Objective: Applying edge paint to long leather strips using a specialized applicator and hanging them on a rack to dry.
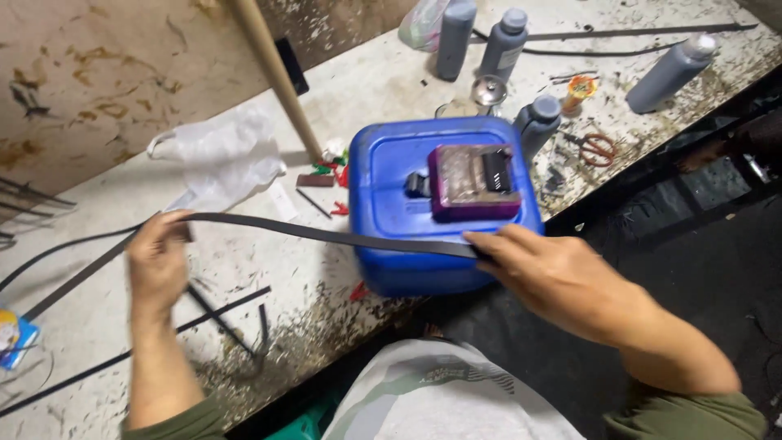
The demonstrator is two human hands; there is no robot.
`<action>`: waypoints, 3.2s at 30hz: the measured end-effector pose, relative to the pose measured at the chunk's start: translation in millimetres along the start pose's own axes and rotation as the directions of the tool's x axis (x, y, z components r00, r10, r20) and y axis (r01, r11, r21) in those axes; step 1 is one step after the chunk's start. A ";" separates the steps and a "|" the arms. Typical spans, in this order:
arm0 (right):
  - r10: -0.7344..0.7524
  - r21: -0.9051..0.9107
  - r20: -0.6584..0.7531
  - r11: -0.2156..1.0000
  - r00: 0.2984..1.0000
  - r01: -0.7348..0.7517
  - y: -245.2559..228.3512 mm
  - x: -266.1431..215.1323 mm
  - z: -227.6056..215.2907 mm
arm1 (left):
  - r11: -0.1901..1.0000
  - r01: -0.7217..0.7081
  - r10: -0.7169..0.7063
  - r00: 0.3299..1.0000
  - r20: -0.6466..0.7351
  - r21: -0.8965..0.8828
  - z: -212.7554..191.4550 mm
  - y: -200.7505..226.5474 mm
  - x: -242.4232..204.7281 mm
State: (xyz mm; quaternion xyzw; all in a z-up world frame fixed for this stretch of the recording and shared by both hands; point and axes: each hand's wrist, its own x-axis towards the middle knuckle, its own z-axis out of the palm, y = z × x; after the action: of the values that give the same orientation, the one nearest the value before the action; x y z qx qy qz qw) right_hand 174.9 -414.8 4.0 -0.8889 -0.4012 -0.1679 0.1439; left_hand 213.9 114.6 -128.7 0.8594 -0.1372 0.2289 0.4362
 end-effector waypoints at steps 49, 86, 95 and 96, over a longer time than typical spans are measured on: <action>-0.013 0.293 -0.103 0.955 0.995 0.042 141.2 51.6 42.1 | 0.861 -0.464 0.398 0.870 0.291 0.209 213.1 206.7 120.7; -0.030 0.136 -0.241 0.989 0.970 0.064 168.3 -8.1 45.6 | 0.894 -0.445 0.408 0.856 0.316 0.051 264.1 207.5 118.0; -0.015 0.070 -0.248 0.997 0.969 0.034 175.4 -22.4 45.6 | 0.901 -0.433 0.403 0.851 0.336 0.015 265.8 215.4 116.9; -0.016 0.069 -0.249 0.997 0.968 0.034 176.1 -23.9 46.0 | 0.901 -0.434 0.404 0.851 0.335 0.016 267.7 214.9 116.9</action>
State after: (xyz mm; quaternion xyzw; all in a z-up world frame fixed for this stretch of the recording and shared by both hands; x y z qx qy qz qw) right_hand 302.5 -524.8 -68.7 -0.8499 -0.3973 -0.2647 0.2231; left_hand 293.9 -232.1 -59.0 0.8534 -0.3803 0.1803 0.3077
